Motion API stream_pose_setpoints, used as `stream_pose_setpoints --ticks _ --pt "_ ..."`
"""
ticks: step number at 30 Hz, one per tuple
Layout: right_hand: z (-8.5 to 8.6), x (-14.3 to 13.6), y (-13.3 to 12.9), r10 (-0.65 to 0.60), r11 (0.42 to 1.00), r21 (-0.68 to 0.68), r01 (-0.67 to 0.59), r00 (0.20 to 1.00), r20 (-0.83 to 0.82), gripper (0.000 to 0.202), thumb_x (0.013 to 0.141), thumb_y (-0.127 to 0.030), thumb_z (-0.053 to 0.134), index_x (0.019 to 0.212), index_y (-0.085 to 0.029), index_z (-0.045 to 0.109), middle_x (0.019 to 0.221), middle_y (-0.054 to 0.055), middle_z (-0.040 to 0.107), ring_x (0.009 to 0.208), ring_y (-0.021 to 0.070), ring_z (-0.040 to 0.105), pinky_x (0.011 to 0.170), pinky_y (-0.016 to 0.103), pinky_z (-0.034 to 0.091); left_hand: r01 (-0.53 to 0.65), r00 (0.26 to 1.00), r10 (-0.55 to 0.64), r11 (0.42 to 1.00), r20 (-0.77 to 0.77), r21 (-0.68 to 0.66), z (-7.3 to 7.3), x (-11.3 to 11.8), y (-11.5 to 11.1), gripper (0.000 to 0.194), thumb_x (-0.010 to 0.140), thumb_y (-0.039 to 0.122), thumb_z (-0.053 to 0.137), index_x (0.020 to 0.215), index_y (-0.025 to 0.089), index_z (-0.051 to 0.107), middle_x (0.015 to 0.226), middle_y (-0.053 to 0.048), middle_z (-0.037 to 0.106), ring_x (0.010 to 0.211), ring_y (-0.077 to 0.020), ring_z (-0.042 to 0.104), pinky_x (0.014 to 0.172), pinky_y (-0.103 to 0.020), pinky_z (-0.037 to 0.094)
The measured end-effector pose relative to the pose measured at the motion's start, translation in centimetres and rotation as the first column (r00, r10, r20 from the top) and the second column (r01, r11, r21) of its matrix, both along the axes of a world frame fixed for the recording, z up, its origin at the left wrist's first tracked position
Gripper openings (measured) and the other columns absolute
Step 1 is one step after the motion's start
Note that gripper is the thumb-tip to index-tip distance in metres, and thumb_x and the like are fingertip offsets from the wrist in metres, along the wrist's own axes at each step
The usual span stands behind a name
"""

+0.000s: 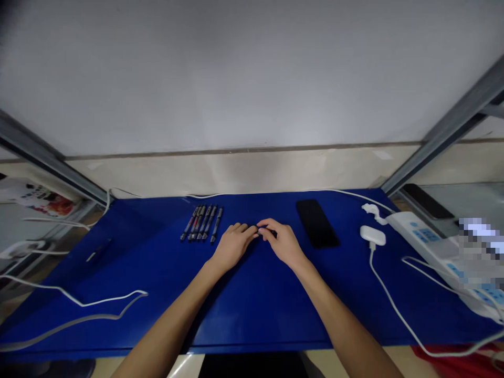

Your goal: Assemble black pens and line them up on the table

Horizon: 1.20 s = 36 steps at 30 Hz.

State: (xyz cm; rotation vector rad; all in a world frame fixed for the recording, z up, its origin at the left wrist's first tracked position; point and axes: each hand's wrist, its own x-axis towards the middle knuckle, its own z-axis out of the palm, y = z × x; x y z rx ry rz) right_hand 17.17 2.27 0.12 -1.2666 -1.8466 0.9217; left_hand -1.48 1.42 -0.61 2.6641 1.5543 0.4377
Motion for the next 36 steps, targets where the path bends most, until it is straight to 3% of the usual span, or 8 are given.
stream_pose_setpoints --ticks 8,12,15,17,22,28,33,36 --pt "0.16 0.1 0.13 0.047 0.978 0.201 -0.053 0.998 0.036 0.017 0.091 -0.023 0.056 0.102 -0.026 0.069 0.101 0.004 0.071 0.096 0.0197 0.065 0.09 0.037 0.05 -0.014 0.999 0.015 0.999 0.047 -0.031 0.34 -0.26 0.2 0.033 0.103 0.037 0.029 0.106 0.024 0.059 0.089 -0.004 0.062 0.084 -0.0199 0.052 0.075 -0.032 0.035" --pt "0.03 0.2 0.1 0.027 0.992 0.12 -0.031 0.999 0.033 0.017 0.088 -0.031 0.062 0.103 -0.025 0.069 0.091 0.003 0.072 0.082 0.0185 0.066 0.078 0.032 0.052 -0.027 0.999 0.027 1.0 0.024 0.014 0.44 -0.21 0.09 0.032 0.103 0.036 0.03 0.111 0.027 0.059 0.091 -0.005 0.06 0.086 -0.0208 0.051 0.074 -0.033 0.033" --pt "-0.1 0.27 0.11 0.037 0.999 0.025 -0.038 0.999 0.032 0.024 0.095 -0.037 0.051 0.093 -0.022 0.07 0.071 0.001 0.068 0.065 0.0159 0.063 0.065 0.029 0.051 -0.019 1.0 0.019 1.0 0.02 0.019 0.39 -0.04 -0.04 0.031 0.103 0.036 0.03 0.109 0.026 0.059 0.091 -0.005 0.059 0.086 -0.021 0.05 0.074 -0.033 0.033" --pt "-0.09 0.27 0.16 0.036 0.998 0.047 -0.037 0.999 0.027 0.026 0.096 -0.035 0.048 0.091 -0.022 0.071 0.074 0.002 0.069 0.069 0.0165 0.065 0.069 0.03 0.051 -0.025 0.999 0.025 1.0 0.024 0.012 0.35 0.04 -0.08 0.031 0.103 0.037 0.03 0.108 0.025 0.059 0.092 -0.005 0.059 0.086 -0.0208 0.05 0.075 -0.033 0.033" --pt "0.12 0.12 0.21 0.02 0.986 0.166 -0.015 0.999 -0.027 0.015 0.087 -0.03 0.063 0.099 -0.024 0.071 0.101 0.005 0.071 0.096 0.0205 0.066 0.089 0.035 0.051 -0.037 0.999 0.037 0.999 0.033 -0.02 0.32 0.0 0.04 0.033 0.103 0.037 0.028 0.109 0.024 0.057 0.092 -0.005 0.06 0.086 -0.0201 0.05 0.074 -0.032 0.032" --pt "-0.23 0.28 0.2 -0.007 1.0 -0.001 0.007 1.0 -0.019 0.026 0.094 -0.034 0.051 0.11 -0.022 0.069 0.079 0.002 0.07 0.072 0.0169 0.066 0.072 0.031 0.052 -0.025 0.999 0.025 1.0 0.028 -0.005 0.18 0.01 0.1 0.033 0.103 0.038 0.028 0.107 0.023 0.058 0.092 -0.005 0.06 0.085 -0.0205 0.049 0.073 -0.033 0.031" --pt "-0.26 0.29 0.26 0.03 0.995 0.095 -0.026 0.999 -0.037 0.031 0.087 -0.027 0.062 0.118 -0.025 0.065 0.106 0.006 0.067 0.097 0.0189 0.064 0.084 0.032 0.051 -0.043 0.998 0.044 0.999 0.05 -0.017 0.07 -0.08 0.18 0.034 0.103 0.038 0.028 0.107 0.024 0.058 0.09 -0.004 0.06 0.084 -0.02 0.049 0.073 -0.033 0.031" --pt "-0.12 0.28 0.15 0.013 0.999 0.034 -0.012 1.0 -0.011 0.03 0.092 -0.033 0.056 0.119 -0.024 0.064 0.093 0.005 0.068 0.081 0.0174 0.065 0.074 0.031 0.052 -0.034 0.997 0.034 0.999 0.064 -0.002 -0.02 -0.03 0.2 0.034 0.103 0.038 0.028 0.107 0.024 0.058 0.089 -0.004 0.06 0.085 -0.0201 0.049 0.074 -0.033 0.032"
